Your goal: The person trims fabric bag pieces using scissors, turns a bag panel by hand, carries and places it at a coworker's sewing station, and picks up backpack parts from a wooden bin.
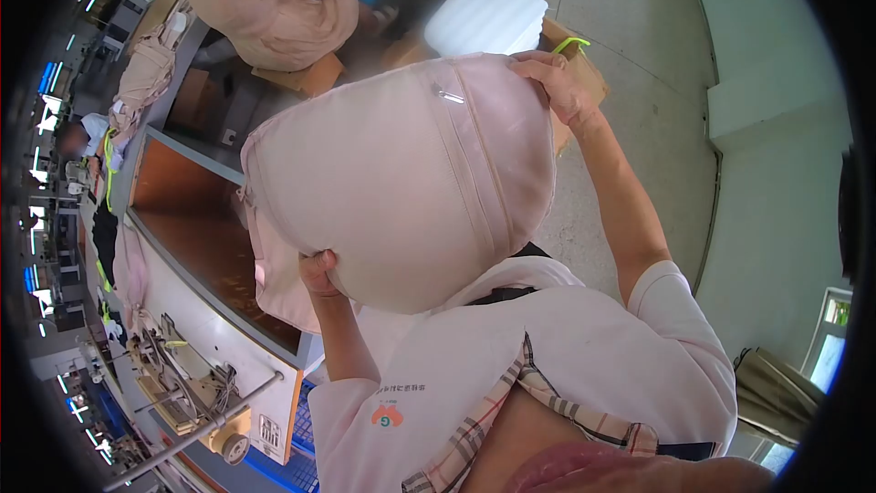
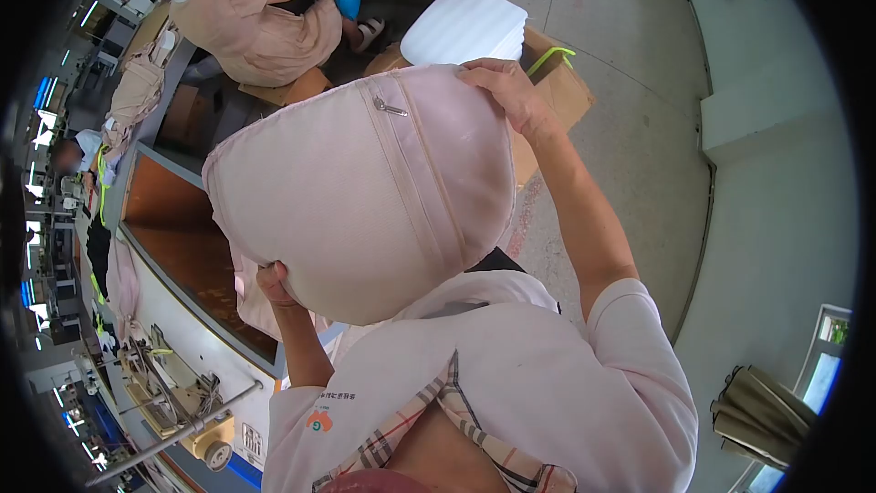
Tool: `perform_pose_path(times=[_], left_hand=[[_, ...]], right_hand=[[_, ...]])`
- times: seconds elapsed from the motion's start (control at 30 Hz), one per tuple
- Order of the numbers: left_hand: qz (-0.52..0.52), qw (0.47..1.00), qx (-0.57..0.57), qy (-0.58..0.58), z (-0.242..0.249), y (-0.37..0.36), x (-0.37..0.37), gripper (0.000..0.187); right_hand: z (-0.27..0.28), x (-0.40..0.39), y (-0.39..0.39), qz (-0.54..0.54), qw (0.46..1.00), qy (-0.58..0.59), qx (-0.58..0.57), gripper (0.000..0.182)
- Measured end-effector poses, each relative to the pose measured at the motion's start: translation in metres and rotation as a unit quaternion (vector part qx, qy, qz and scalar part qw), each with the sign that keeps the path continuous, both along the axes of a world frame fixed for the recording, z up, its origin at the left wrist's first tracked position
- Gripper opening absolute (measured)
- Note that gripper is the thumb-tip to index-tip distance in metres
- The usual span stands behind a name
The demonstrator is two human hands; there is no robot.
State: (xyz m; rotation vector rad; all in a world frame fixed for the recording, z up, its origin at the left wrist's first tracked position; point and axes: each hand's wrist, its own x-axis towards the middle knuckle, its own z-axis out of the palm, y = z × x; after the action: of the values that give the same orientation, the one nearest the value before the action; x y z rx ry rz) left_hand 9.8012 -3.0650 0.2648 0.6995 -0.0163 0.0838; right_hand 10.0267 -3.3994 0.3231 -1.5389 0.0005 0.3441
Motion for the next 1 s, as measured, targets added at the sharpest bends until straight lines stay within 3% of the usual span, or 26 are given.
perform_pose_path(times=[0.1, 0.33, 0.43, 0.47, 0.63, 0.73, 0.87, 1.0], left_hand=[[0.030, 0.999, -0.030, 0.016, -0.006, -0.002, 0.040, 0.056], [0.031, 0.999, -0.032, 0.006, -0.055, 0.013, 0.129, 0.054], [0.120, 0.991, -0.048, 0.020, -0.074, 0.007, 0.154, 0.052], [0.096, 0.992, -0.075, 0.014, -0.078, 0.009, 0.161, 0.051], [0.008, 0.987, -0.161, -0.022, -0.060, 0.007, 0.205, 0.046], [0.046, 0.985, -0.164, 0.022, -0.043, 0.003, 0.233, 0.043], [0.041, 0.987, -0.158, -0.011, -0.051, 0.020, 0.269, 0.043], [0.032, 0.986, -0.165, -0.009, -0.050, 0.038, 0.318, 0.045]], right_hand=[[0.008, 0.052, 0.009, 0.053, 0.998, 0.021, -0.026, 0.040], [-0.013, 0.189, 0.045, 0.102, 0.992, 0.035, 0.059, 0.028], [-0.016, 0.236, 0.069, 0.116, 0.992, 0.026, 0.051, 0.027], [-0.017, 0.249, 0.075, 0.115, 0.992, 0.029, 0.036, 0.026], [-0.026, 0.306, 0.102, 0.187, 0.982, -0.002, 0.011, 0.027], [-0.031, 0.332, 0.116, 0.200, 0.979, -0.012, -0.021, 0.031], [-0.034, 0.354, 0.135, 0.211, 0.970, -0.090, -0.082, 0.039], [-0.059, 0.398, 0.156, 0.181, 0.973, -0.135, -0.042, 0.038]])
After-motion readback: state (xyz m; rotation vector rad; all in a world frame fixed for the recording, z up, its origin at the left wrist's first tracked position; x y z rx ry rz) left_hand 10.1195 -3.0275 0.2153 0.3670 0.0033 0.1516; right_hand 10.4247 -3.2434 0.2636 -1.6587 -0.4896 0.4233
